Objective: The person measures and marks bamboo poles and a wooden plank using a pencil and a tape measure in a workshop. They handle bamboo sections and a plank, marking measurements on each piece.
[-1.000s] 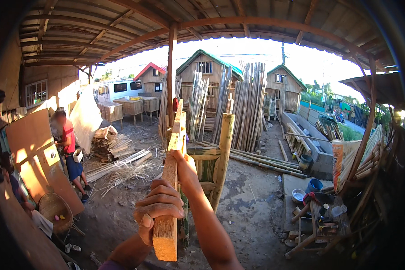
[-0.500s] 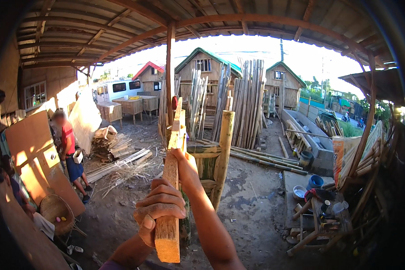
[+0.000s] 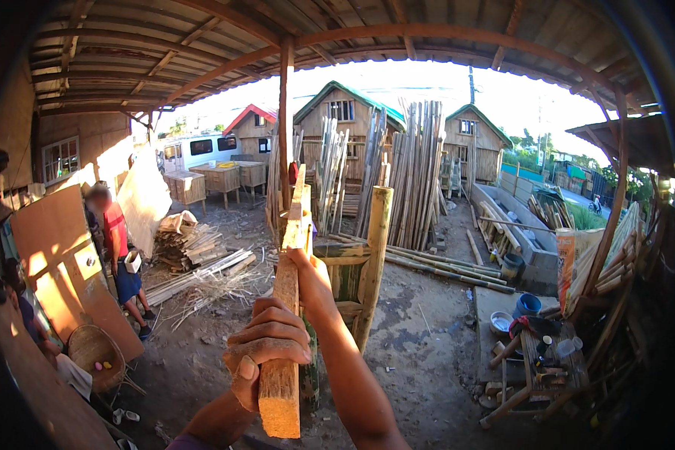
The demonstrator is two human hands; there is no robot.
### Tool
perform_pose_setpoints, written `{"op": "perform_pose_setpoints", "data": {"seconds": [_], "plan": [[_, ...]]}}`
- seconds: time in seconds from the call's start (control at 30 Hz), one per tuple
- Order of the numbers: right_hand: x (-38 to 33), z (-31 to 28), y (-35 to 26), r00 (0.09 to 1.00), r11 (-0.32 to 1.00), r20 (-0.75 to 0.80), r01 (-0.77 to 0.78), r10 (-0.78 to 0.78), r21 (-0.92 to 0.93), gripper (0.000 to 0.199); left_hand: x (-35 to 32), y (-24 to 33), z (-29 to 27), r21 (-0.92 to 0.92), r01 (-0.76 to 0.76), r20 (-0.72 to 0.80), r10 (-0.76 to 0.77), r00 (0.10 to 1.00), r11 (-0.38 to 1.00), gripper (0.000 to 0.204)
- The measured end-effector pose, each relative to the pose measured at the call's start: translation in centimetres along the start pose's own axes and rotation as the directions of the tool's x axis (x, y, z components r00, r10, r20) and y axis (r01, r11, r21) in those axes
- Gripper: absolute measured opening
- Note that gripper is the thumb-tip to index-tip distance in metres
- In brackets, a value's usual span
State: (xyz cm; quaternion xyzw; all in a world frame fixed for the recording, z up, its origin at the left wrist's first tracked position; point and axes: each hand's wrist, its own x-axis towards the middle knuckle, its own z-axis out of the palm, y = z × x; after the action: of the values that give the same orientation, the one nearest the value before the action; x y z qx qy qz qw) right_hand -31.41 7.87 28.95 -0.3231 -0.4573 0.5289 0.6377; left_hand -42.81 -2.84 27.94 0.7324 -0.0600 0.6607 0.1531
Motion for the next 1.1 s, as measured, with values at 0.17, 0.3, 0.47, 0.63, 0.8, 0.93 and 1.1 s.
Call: {"op": "perform_pose_setpoints", "data": {"seconds": [0.17,0.3,0.47,0.63,0.8,0.93,1.1], "plan": [[-0.4,0.3,-0.4,0.999,1.000,-0.016,-0.028,0.028,0.000,0.031,0.1,0.1,-0.2,0.017,-0.005,0.017,0.004,1.000,1.000,0.063],[-0.3,0.5,-0.3,1.000,1.000,-0.004,0.003,-0.003,0.025,0.030,0.2,0.1,-0.1,0.016,0.001,0.008,-0.001,1.000,1.000,0.064],[0.0,0.3,-0.2,1.000,1.000,-0.014,-0.006,0.007,0.008,0.029,0.5,0.0,-0.3,0.020,-0.028,0.028,0.027,0.999,0.999,0.063],[-0.1,0.3,-0.3,1.000,1.000,-0.011,-0.010,0.010,0.011,0.030,0.5,0.2,-0.3,0.030,-0.012,0.024,0.011,1.000,0.999,0.063],[0.1,-0.3,0.0,0.999,0.996,-0.040,0.013,-0.016,-0.086,0.043,0.4,0.4,-0.6,0.027,0.019,0.057,-0.021,0.998,0.999,0.067],[1.8,-2.3,-0.4,0.951,0.913,-0.236,0.090,-0.197,-0.398,0.052,0.2,-0.2,-1.2,-0.002,-0.028,0.034,0.028,0.999,1.000,0.075],[5.2,-3.6,-2.1,0.815,0.558,-0.204,0.168,-0.543,-0.813,0.046,0.8,-4.4,-3.4,0.048,0.125,-0.128,-0.118,0.985,0.991,0.078]]}}
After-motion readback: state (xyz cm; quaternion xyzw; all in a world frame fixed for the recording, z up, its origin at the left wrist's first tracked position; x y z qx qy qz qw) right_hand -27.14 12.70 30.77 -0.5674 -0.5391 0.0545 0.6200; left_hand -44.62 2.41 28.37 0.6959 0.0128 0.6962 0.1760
